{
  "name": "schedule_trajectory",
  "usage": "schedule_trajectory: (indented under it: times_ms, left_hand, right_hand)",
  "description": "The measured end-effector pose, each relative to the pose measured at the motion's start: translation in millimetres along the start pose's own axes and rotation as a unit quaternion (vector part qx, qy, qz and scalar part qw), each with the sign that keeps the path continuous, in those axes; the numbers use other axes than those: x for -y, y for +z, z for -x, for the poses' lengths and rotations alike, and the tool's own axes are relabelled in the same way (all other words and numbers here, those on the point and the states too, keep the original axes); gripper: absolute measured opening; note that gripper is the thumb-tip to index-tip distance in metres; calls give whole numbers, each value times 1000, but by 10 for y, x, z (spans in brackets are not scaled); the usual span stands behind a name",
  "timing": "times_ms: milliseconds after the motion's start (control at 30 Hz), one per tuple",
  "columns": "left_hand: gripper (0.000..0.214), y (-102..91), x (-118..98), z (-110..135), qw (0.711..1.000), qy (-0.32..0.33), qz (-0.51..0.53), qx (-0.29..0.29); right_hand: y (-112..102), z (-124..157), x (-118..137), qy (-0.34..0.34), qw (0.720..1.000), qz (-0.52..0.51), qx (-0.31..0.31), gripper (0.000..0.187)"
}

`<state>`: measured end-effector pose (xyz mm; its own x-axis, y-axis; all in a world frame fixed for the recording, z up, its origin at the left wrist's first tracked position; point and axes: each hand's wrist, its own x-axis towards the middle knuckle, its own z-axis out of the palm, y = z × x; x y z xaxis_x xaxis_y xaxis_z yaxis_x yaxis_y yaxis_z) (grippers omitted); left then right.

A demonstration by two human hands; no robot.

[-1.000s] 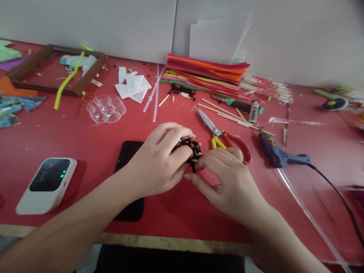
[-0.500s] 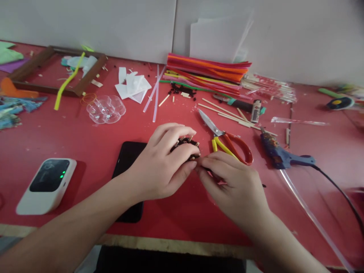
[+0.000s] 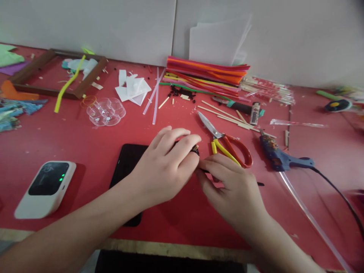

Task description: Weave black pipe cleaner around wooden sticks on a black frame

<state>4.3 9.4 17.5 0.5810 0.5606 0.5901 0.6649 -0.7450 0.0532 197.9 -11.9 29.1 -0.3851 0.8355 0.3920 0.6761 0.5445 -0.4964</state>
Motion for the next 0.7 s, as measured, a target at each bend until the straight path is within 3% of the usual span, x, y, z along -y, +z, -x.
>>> schedule_trajectory:
  times_ms: [200,467,700]
  left_hand:
    - [10,-14,-6,-2,1000,-2,-23,-13]
    - [13,-89,65,2,997,-18,64,43]
    - [9,-92,61,24,997,-56,37,22]
  right_hand:
    - [10,-16,0,8,1000,-9,-3,16]
    - [38,15,-30,23,999,-36,4,15]
    - [33,2,-29,23,999,-26,-19,14]
